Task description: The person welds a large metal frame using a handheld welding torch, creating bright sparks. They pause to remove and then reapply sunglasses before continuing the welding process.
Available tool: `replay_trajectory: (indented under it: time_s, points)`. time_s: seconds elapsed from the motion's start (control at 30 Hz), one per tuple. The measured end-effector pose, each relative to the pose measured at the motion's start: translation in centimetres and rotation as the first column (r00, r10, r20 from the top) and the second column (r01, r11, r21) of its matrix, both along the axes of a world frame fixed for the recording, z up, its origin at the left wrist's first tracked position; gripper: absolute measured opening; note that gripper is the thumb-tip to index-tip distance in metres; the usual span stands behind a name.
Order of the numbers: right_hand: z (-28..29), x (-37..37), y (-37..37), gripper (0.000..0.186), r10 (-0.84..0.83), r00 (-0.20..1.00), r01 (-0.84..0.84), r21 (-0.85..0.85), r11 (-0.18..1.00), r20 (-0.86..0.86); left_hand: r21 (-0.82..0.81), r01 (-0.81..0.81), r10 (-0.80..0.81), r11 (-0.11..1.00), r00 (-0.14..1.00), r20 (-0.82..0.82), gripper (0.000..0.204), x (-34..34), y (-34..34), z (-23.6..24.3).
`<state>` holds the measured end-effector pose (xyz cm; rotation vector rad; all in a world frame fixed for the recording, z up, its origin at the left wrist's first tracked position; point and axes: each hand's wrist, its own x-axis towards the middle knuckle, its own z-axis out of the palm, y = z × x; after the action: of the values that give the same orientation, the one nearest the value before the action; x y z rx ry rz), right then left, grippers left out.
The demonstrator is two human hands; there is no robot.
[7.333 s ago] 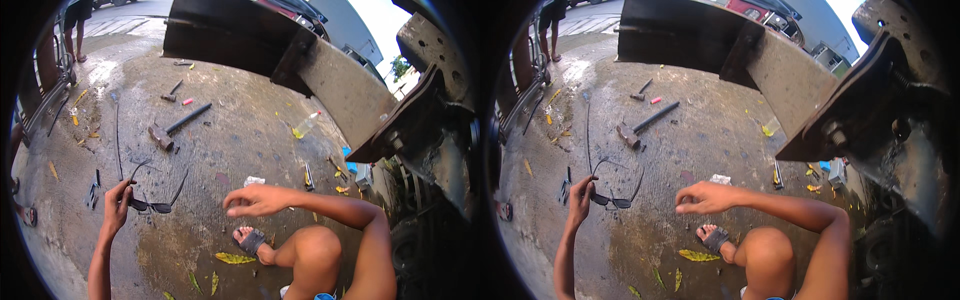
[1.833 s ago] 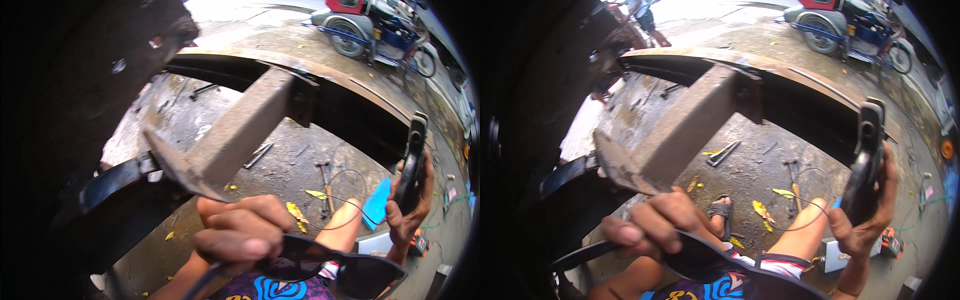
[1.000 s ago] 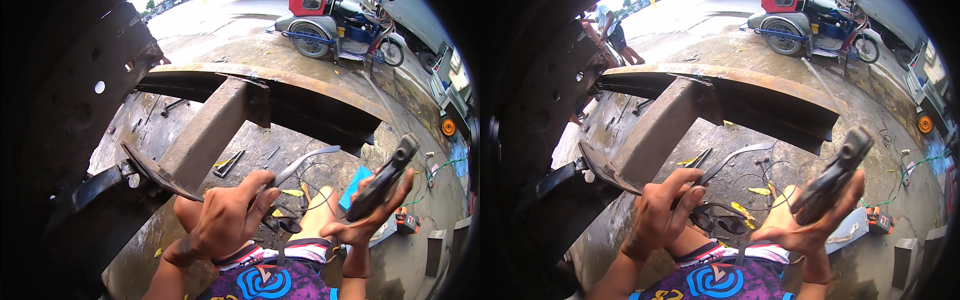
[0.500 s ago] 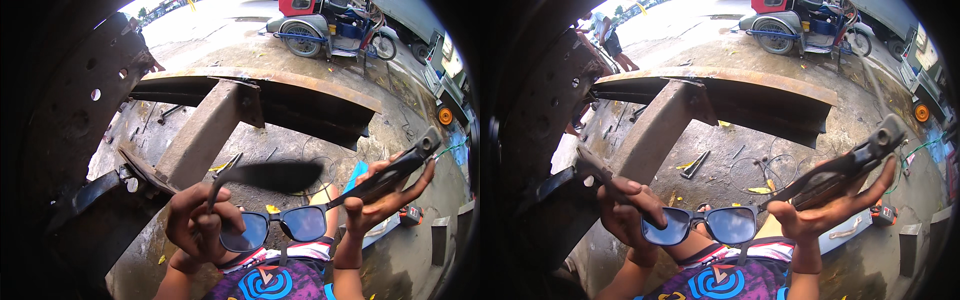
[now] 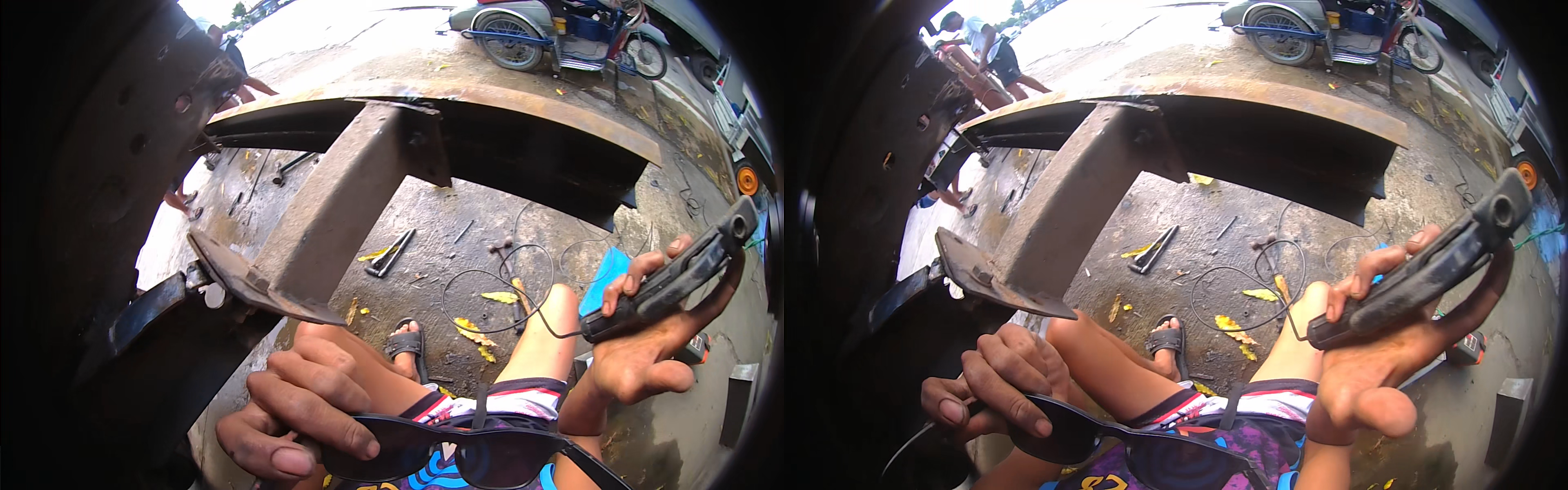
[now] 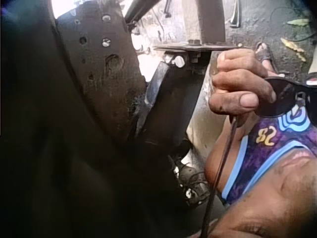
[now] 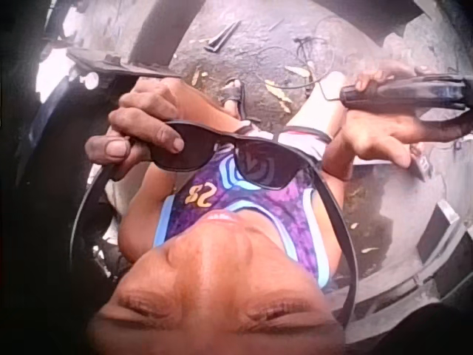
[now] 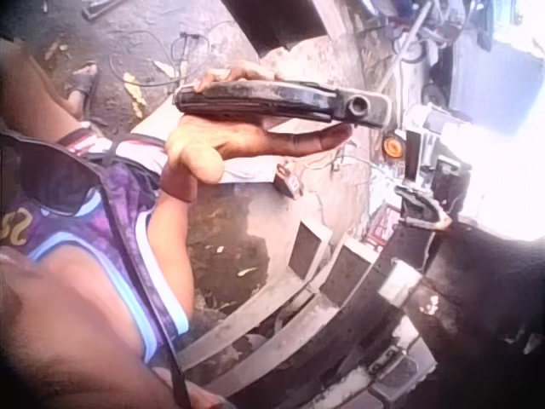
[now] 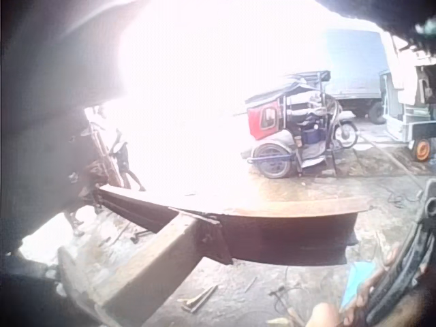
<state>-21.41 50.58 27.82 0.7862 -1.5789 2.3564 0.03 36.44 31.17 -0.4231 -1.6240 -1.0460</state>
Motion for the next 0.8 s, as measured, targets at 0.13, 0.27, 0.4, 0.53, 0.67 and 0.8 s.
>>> replay_trajectory:
  time_s: [0.13,0.27,0.4,0.53,0.67,0.8]
  points:
    - [-0.2,-0.8,0.0,0.135,0.003,1.0,-0.002,0.007,1.0,-0.026,0.041,-0.083,0.088,0.996,0.988,-0.13,0.026,-0.7,1.0,0.4]
    - [-0.9,-0.7,0.0,0.119,0.118,0.991,-0.12,-0.042,0.992,-0.059,-0.102,-0.196,0.178,0.975,0.971,-0.161,0.033,-0.4,1.3,2.8]
    - [-0.7,-1.9,1.2,0.107,0.211,0.969,-0.208,0.038,0.977,-0.13,-0.148,0.019,-0.032,0.989,0.996,-0.084,0.038,2.1,-0.6,4.4]
    - [-1.7,-1.3,-1.2,0.13,0.186,0.961,-0.127,0.271,0.954,-0.205,0.043,-0.034,0.04,0.999,0.988,-0.148,0.038,-0.6,1.1,1.2]
    - [-0.5,-2.1,-2.0,0.122,0.279,0.891,-0.045,0.544,0.838,-0.357,0.192,0.04,-0.005,0.981,0.984,-0.179,0.039,-1.6,1.4,1.7]
    - [1.9,-3.5,-2.8,0.102,0.442,0.714,-0.014,0.619,0.785,-0.544,0.604,0.465,-0.288,0.648,0.883,-0.371,0.04,-1.5,3.6,4.5]
